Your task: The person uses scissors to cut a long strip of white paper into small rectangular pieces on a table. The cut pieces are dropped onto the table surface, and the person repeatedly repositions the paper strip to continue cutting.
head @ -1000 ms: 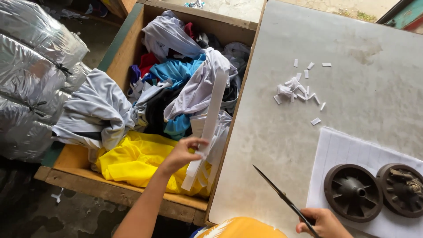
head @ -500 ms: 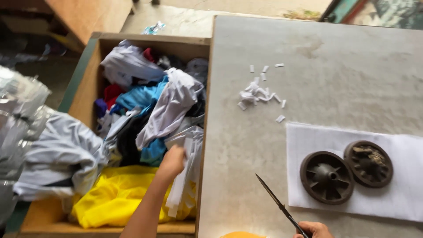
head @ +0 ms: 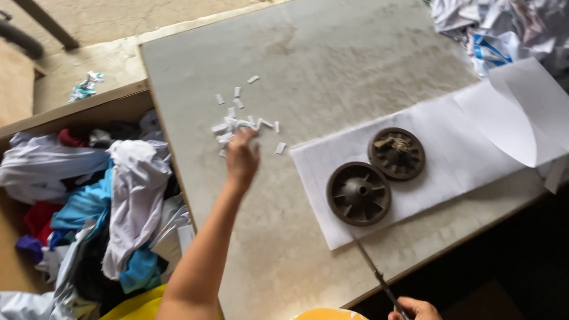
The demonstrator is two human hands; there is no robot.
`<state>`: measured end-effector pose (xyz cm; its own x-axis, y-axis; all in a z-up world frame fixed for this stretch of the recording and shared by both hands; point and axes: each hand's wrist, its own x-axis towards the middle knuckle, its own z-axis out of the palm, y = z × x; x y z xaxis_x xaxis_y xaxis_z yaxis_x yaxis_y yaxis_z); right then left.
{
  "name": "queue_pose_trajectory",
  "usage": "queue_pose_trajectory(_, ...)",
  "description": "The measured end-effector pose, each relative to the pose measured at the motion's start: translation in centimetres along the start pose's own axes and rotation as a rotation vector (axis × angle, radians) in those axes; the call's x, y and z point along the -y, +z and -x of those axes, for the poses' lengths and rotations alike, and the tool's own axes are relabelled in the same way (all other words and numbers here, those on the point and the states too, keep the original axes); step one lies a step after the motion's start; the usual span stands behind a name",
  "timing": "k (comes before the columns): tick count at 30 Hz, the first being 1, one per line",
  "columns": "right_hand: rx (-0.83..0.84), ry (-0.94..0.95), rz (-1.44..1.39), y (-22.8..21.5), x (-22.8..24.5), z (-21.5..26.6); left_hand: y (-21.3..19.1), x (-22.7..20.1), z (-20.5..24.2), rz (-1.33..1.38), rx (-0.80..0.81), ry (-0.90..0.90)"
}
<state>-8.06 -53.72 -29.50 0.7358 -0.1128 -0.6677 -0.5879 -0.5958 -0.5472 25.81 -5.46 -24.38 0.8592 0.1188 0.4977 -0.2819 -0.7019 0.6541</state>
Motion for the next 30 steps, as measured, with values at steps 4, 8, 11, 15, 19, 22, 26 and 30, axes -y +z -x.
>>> queue_pose_trajectory(4,-0.250,-0.091,0.247,-2.7,5.4,0.6,5.9,-7.3,11.2,-0.336,0.498,0.273)
queue_pose_trajectory(8,-0.469,-0.365,0.237,-4.7,12.0,-4.1,6.9,-11.2,16.5,-0.339,0.669,0.117)
queue_pose_trajectory(11,-0.626,-0.667,0.174,-6.7,17.5,-9.0,7.9,-12.0,18.1,-0.395,0.661,0.055)
queue_pose_trajectory(15,-0.947,-0.822,0.390,-9.5,21.2,-17.4,8.4,-13.4,19.0,-0.394,0.750,-0.060)
queue_pose_trajectory(19,-1.122,-0.858,0.513,-11.3,22.4,-22.7,8.6,-13.5,19.4,-0.492,0.796,-0.102)
queue_pose_trajectory(22,-1.071,-0.868,0.511,-11.9,20.7,-25.8,8.7,-13.3,19.5,-0.561,0.792,-0.105)
queue_pose_trajectory(26,-0.946,-0.924,0.455,-13.8,20.7,-26.8,8.9,-12.9,20.1,-1.126,0.315,0.288)
queue_pose_trajectory(30,-1.001,-0.847,0.526,-16.1,21.3,-29.0,8.9,-13.1,20.2,-0.873,0.580,0.067)
